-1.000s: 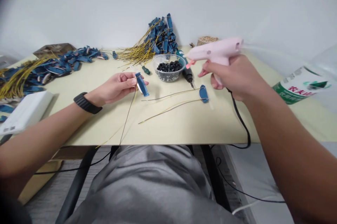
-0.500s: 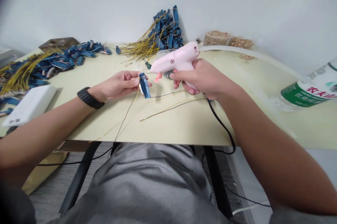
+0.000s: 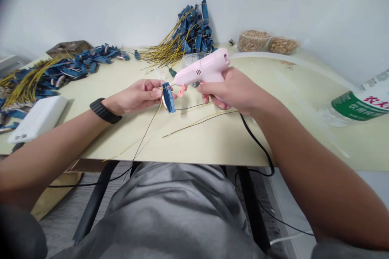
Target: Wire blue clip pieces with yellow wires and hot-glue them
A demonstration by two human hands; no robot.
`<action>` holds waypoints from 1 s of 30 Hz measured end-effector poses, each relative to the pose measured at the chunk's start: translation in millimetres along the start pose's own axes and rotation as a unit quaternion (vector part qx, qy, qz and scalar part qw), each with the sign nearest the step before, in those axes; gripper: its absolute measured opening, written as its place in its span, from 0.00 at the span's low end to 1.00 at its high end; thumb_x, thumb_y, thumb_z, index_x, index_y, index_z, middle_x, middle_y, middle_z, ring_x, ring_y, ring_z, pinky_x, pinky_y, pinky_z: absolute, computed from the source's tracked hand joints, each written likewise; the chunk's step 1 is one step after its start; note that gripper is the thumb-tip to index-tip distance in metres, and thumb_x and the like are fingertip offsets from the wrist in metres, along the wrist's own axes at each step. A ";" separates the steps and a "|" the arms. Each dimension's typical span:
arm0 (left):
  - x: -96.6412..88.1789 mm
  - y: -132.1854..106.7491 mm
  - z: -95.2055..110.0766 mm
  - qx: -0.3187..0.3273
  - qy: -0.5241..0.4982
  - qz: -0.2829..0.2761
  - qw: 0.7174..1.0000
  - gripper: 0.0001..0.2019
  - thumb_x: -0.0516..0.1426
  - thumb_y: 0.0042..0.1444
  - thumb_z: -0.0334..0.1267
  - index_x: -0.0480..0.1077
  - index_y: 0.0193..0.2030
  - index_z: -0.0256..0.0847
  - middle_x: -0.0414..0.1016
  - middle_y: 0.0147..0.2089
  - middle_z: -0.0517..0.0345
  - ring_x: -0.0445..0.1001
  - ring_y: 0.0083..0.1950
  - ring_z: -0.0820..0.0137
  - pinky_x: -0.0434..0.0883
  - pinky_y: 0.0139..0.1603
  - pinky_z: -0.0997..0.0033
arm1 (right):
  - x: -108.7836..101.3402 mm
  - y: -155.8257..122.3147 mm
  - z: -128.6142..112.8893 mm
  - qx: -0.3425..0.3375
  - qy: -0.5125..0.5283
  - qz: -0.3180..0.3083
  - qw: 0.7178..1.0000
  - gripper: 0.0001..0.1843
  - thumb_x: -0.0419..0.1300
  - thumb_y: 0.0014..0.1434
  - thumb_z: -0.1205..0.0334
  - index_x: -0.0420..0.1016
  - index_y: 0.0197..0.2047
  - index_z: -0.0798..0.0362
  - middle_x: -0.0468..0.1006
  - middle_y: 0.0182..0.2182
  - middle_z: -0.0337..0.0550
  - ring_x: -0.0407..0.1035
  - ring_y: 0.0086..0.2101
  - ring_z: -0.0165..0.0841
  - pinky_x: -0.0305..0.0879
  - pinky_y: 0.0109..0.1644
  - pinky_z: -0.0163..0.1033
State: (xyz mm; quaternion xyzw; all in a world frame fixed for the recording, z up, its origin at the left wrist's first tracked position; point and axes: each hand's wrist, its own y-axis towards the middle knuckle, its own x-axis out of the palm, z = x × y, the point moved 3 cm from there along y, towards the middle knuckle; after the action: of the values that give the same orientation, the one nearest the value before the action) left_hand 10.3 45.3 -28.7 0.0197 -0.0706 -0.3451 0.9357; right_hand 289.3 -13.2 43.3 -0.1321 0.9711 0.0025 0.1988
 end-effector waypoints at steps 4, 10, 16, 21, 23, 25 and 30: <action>2.1 -0.3 2.3 0.002 0.017 -0.006 1.000 0.26 0.84 0.58 0.56 0.89 0.49 0.36 0.91 0.47 0.46 0.89 0.45 0.65 0.83 0.51 0.65 | 0.9 0.9 0.0 0.008 -0.019 -0.002 1.000 0.19 0.68 0.69 0.72 0.78 0.25 0.53 0.72 0.18 0.39 0.57 0.16 0.23 0.50 0.22 0.34; 2.9 -2.4 2.0 -0.007 0.033 -0.009 0.999 0.26 0.83 0.59 0.58 0.89 0.47 0.38 0.91 0.48 0.45 0.88 0.46 0.63 0.82 0.52 0.63 | 2.0 -6.4 -4.1 -0.007 -0.034 -0.023 0.999 0.17 0.68 0.70 0.69 0.78 0.27 0.52 0.68 0.16 0.36 0.57 0.19 0.24 0.51 0.26 0.36; 5.0 -3.3 2.8 0.001 0.032 -0.019 0.999 0.25 0.83 0.59 0.58 0.90 0.48 0.39 0.92 0.47 0.47 0.90 0.46 0.63 0.83 0.53 0.62 | 1.6 -3.1 0.6 -0.001 -0.038 -0.014 0.999 0.17 0.73 0.69 0.67 0.77 0.29 0.49 0.68 0.16 0.37 0.56 0.18 0.27 0.48 0.24 0.37; 6.8 -3.4 3.9 0.003 0.039 -0.030 0.999 0.25 0.83 0.59 0.59 0.89 0.47 0.39 0.93 0.48 0.47 0.91 0.49 0.61 0.84 0.55 0.62 | 2.7 0.8 2.0 -0.013 -0.001 -0.026 1.000 0.18 0.81 0.64 0.62 0.76 0.32 0.48 0.68 0.17 0.35 0.55 0.18 0.27 0.45 0.20 0.38; 6.5 -3.4 3.6 0.003 0.044 -0.029 0.999 0.25 0.83 0.60 0.58 0.89 0.49 0.39 0.93 0.50 0.46 0.92 0.50 0.61 0.84 0.56 0.62 | 3.1 0.0 0.6 0.000 -0.009 -0.012 1.000 0.15 0.77 0.65 0.66 0.76 0.31 0.49 0.70 0.18 0.36 0.56 0.17 0.26 0.46 0.20 0.38; 6.2 -3.5 3.1 0.003 0.042 -0.031 0.999 0.24 0.82 0.61 0.57 0.89 0.50 0.38 0.94 0.52 0.46 0.92 0.51 0.61 0.84 0.56 0.63 | 3.3 -0.9 -0.5 0.013 -0.016 -0.003 1.000 0.15 0.75 0.64 0.69 0.76 0.31 0.50 0.72 0.20 0.38 0.57 0.17 0.25 0.46 0.21 0.38; 5.8 -4.1 2.6 -0.002 0.038 -0.026 0.999 0.25 0.83 0.60 0.57 0.88 0.48 0.38 0.93 0.50 0.45 0.92 0.51 0.59 0.84 0.56 0.62 | 2.7 -0.7 1.2 0.001 0.011 -0.021 1.000 0.18 0.81 0.62 0.66 0.76 0.32 0.49 0.70 0.20 0.37 0.56 0.18 0.26 0.44 0.20 0.38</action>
State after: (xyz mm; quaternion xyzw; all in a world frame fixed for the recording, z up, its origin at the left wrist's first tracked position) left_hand 11.6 38.5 -25.8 0.0330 -0.0342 -0.3686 0.9284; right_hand 287.6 -14.4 41.2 -0.1524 0.9702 -0.0044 0.1886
